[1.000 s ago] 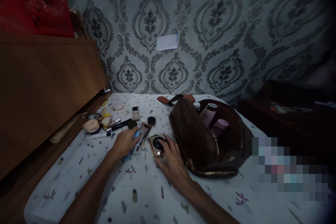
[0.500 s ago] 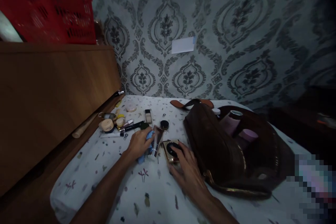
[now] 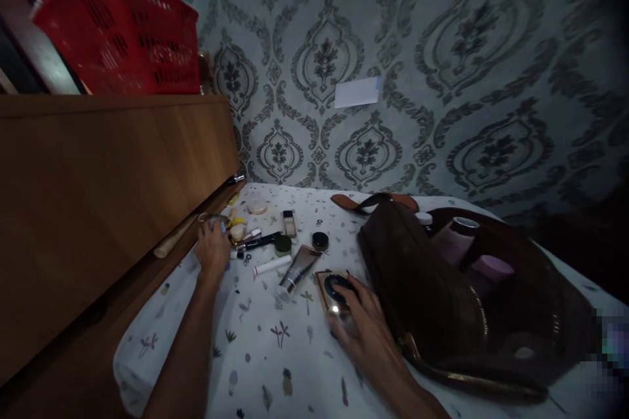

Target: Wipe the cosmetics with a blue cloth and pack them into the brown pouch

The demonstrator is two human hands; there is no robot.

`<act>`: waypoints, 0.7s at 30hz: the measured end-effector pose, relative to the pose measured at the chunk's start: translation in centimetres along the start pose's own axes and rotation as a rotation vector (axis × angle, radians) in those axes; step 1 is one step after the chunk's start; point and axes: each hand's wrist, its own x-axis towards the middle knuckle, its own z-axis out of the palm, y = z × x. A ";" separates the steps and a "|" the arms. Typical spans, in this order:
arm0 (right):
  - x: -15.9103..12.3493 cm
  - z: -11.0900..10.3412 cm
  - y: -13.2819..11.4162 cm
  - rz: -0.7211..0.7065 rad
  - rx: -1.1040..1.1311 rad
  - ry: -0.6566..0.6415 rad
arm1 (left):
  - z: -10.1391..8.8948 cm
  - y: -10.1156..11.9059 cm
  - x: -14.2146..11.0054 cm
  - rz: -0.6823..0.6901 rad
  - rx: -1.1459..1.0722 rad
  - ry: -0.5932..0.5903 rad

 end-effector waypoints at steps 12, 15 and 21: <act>-0.1 0.0 0.1 0.026 0.011 -0.018 | -0.7 -2.4 3.0 -0.122 -0.038 -0.116; 0.0 0.0 0.2 0.033 0.022 -0.026 | -0.8 -3.1 5.6 -0.142 -0.025 -0.154; 0.2 -1.1 -1.1 0.075 0.075 -0.090 | -1.7 -3.7 8.1 -0.076 -0.032 -0.316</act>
